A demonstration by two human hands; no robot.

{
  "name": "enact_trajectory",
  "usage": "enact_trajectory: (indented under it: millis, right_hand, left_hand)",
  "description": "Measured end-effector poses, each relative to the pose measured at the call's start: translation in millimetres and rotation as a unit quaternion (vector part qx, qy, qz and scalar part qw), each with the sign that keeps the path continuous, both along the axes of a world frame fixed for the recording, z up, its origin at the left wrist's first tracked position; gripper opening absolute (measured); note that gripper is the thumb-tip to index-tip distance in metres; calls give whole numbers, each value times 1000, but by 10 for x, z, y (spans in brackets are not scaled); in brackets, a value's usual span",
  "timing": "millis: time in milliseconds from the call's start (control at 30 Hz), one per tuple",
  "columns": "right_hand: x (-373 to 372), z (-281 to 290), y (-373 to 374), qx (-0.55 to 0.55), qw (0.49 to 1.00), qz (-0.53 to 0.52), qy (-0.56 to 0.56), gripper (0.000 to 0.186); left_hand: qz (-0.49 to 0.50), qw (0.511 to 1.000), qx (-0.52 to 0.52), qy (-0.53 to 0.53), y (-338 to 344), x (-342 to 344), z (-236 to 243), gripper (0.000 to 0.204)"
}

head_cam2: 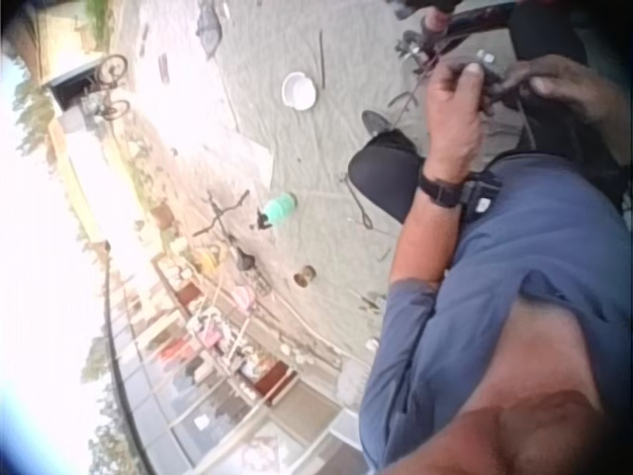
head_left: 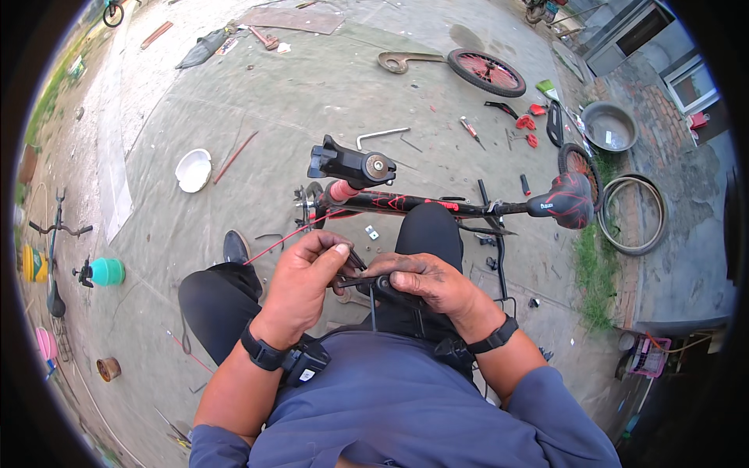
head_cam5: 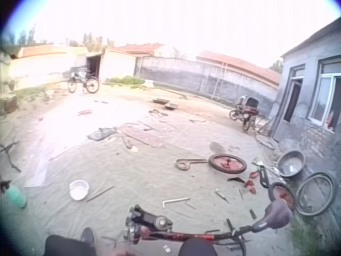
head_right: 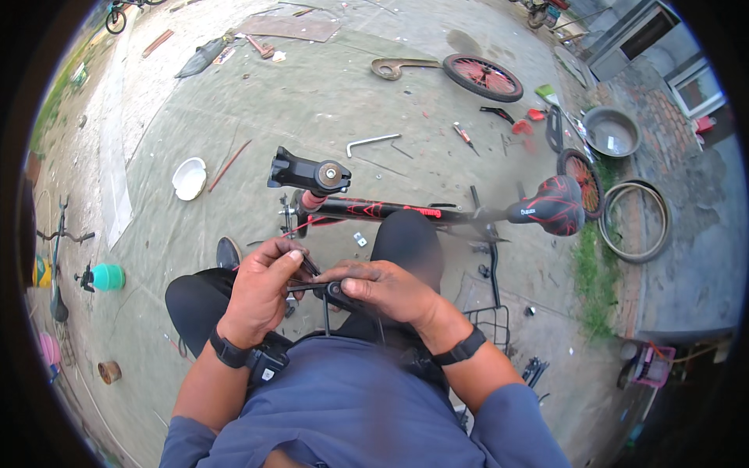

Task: The person uses a multi-tool to tighten a bolt on the bicycle stem while seated on the ground. The person holds the stem with one hand and turns the tool with the other, then repositions the tool to continue tightening.

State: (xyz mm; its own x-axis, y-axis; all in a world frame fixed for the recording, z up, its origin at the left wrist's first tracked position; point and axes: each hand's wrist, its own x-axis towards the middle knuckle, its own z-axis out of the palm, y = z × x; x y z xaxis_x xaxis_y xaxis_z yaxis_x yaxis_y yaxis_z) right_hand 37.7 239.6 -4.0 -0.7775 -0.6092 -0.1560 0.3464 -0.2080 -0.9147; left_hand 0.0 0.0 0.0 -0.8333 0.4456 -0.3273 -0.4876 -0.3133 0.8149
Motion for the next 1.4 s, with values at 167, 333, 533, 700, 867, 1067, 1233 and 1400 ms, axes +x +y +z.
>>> enact_trajectory:
  millis: [167,333,533,700,867,1067,1233,1400]
  right_hand:
    - [54,48,59,-19,990,-93,-107,40]
    - [44,-90,-86,14,980,-182,-76,42]
    - [-13,-90,-234,-37,960,-261,-90,30]
    - [-33,-152,-332,-99,953,-268,-99,37]
    - [-63,-22,-366,-57,956,-265,-110,40]
    - [-52,1,-292,-30,962,-248,-110,36]
    - [-20,-26,-282,4,974,-215,-71,43]
    - [-6,19,-246,25,974,-210,-80,42]
  left_hand:
    - [17,1000,-23,1,225,-47,3,17]
    - [3,999,-44,2,230,-70,18,21]
    - [-60,998,6,15,213,48,25,51]
    - [-58,982,-110,145,347,140,-136,67]
    - [-46,941,-214,257,316,118,-22,74]
    - [47,953,-108,281,245,19,-97,54]
    - [18,991,6,129,210,-78,-1,42]
    - [50,991,-1,126,231,-58,35,32]
